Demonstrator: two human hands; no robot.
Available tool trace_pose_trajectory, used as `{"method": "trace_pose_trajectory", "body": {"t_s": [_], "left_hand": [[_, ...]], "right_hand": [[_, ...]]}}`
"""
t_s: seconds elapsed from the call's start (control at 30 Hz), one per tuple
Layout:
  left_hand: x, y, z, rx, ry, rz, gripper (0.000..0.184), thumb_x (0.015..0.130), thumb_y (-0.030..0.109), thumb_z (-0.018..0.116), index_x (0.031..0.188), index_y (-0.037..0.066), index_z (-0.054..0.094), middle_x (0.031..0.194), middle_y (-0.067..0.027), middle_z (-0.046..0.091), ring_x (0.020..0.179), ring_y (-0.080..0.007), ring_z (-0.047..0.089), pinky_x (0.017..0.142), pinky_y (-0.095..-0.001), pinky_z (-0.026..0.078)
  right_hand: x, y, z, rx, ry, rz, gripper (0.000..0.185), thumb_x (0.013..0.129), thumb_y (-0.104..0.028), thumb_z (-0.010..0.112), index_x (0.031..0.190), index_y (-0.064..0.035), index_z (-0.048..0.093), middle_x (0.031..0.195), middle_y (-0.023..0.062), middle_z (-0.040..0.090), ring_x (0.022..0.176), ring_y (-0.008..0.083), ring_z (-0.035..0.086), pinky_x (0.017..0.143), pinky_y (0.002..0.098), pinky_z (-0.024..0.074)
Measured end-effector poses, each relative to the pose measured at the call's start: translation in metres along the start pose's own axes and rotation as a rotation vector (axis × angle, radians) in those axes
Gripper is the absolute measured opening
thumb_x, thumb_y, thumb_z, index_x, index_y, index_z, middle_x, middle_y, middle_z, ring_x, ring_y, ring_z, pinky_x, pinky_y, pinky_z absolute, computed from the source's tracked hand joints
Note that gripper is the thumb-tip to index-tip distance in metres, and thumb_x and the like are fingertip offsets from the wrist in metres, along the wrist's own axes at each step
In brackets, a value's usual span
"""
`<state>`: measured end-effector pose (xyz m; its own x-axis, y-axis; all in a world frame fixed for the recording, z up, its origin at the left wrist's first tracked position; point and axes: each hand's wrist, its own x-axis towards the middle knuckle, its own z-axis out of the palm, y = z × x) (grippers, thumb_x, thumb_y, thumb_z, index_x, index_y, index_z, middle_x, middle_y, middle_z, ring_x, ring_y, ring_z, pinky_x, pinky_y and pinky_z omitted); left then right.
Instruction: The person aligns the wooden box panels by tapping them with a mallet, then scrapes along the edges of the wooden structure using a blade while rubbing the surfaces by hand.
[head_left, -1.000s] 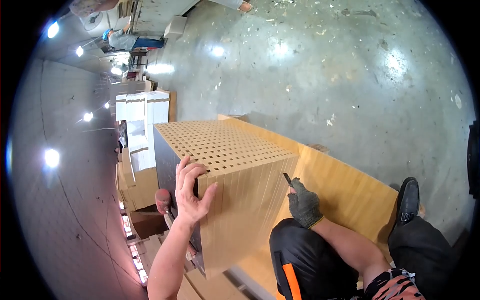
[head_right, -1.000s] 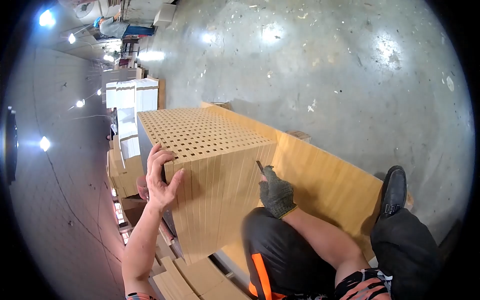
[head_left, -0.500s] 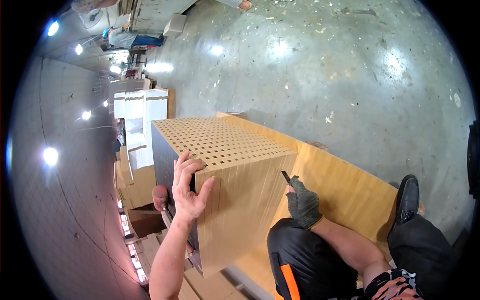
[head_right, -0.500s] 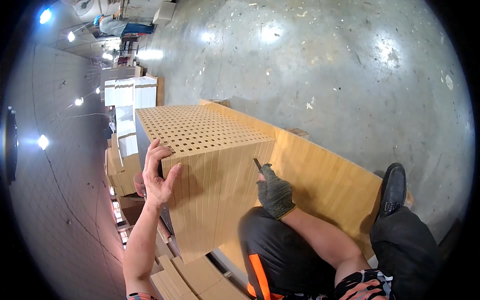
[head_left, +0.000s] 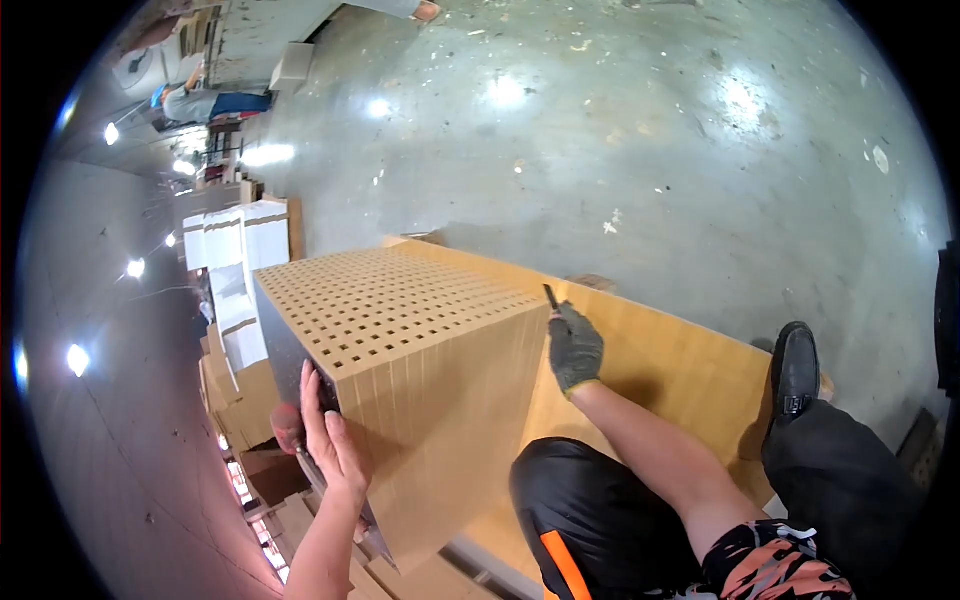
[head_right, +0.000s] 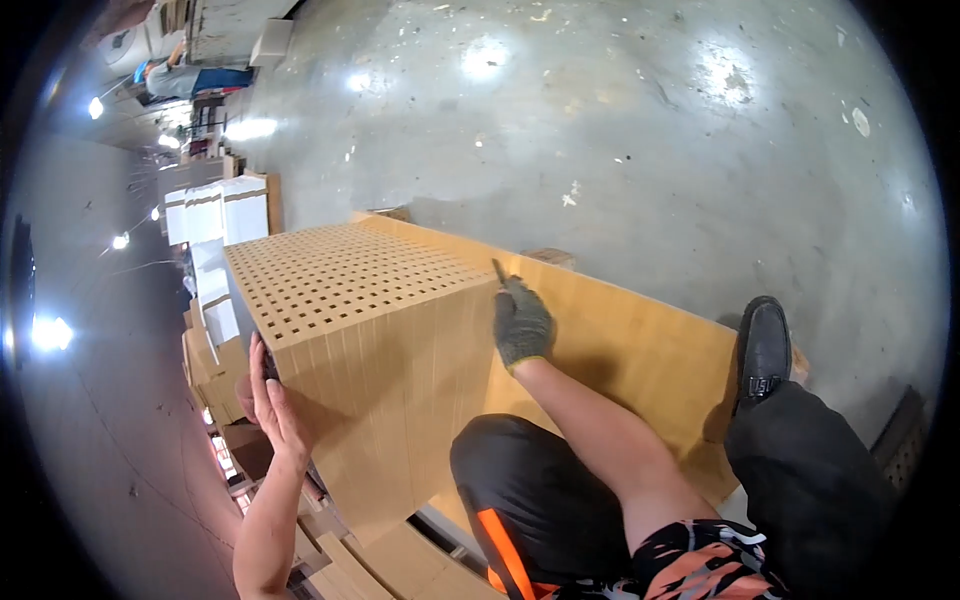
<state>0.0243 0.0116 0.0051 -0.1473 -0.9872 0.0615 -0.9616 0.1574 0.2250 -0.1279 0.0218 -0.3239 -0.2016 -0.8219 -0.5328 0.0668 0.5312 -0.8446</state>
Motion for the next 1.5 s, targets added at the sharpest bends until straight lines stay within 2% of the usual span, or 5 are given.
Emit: {"method": "trace_pose_trajectory", "body": {"t_s": [0.57,0.73,0.93,1.37,1.5], "left_hand": [[0.002,0.006,0.008,-0.143,0.046,-0.025,0.057,0.106,0.031,0.033,0.148,-0.006,0.034,0.157,-0.0178,0.033,0.144,-0.0274,0.032,0.119,-0.0408,0.020],[0.003,0.009,0.003,-0.060,0.029,-0.006,0.056,0.106,0.032,0.033,0.148,-0.006,0.035,0.157,-0.0181,0.033,0.145,-0.0283,0.031,0.120,-0.0422,0.018],[0.001,0.003,0.010,-0.149,0.051,-0.013,0.056,0.105,0.032,0.035,0.147,-0.006,0.036,0.158,-0.0179,0.032,0.145,-0.0273,0.030,0.120,-0.0423,0.019],[0.003,0.001,0.004,-0.076,0.021,-0.032,0.060,0.106,0.037,0.037,0.148,-0.005,0.033,0.159,-0.0187,0.028,0.143,-0.0282,0.033,0.119,-0.0415,0.023],[0.001,-0.002,0.003,-0.144,0.018,-0.021,0.057,0.106,0.031,0.038,0.150,-0.004,0.032,0.159,-0.0166,0.029,0.144,-0.0266,0.032,0.120,-0.0402,0.021]], "right_hand": [[-0.086,-0.134,0.030,0.147,-0.189,-1.112,0.059,0.090,-0.020,0.057,0.140,0.0078,0.044,0.075,0.0154,0.061,0.055,0.0294,0.059,0.049,0.0460,0.0458],[-0.024,-0.064,0.023,-0.047,-0.102,-0.081,0.054,0.098,-0.032,0.050,0.134,0.0075,0.043,0.062,0.0148,0.061,0.056,0.0360,0.063,0.049,0.0489,0.0474],[-0.101,-0.188,0.028,0.144,-0.135,-1.151,0.070,0.086,-0.022,0.061,0.142,0.0125,0.038,0.059,0.0102,0.057,0.050,0.0230,0.057,0.045,0.0393,0.0453],[-0.115,-0.212,0.037,0.452,-0.137,-1.143,0.055,0.081,-0.017,0.063,0.130,0.0068,0.051,0.079,0.0143,0.065,0.058,0.0246,0.063,0.052,0.0410,0.0499],[-0.059,-0.136,0.011,0.136,-0.247,-0.240,0.051,0.092,-0.021,0.058,0.135,0.0041,0.049,0.064,0.0073,0.062,0.050,0.0303,0.060,0.045,0.0419,0.0475]]}}
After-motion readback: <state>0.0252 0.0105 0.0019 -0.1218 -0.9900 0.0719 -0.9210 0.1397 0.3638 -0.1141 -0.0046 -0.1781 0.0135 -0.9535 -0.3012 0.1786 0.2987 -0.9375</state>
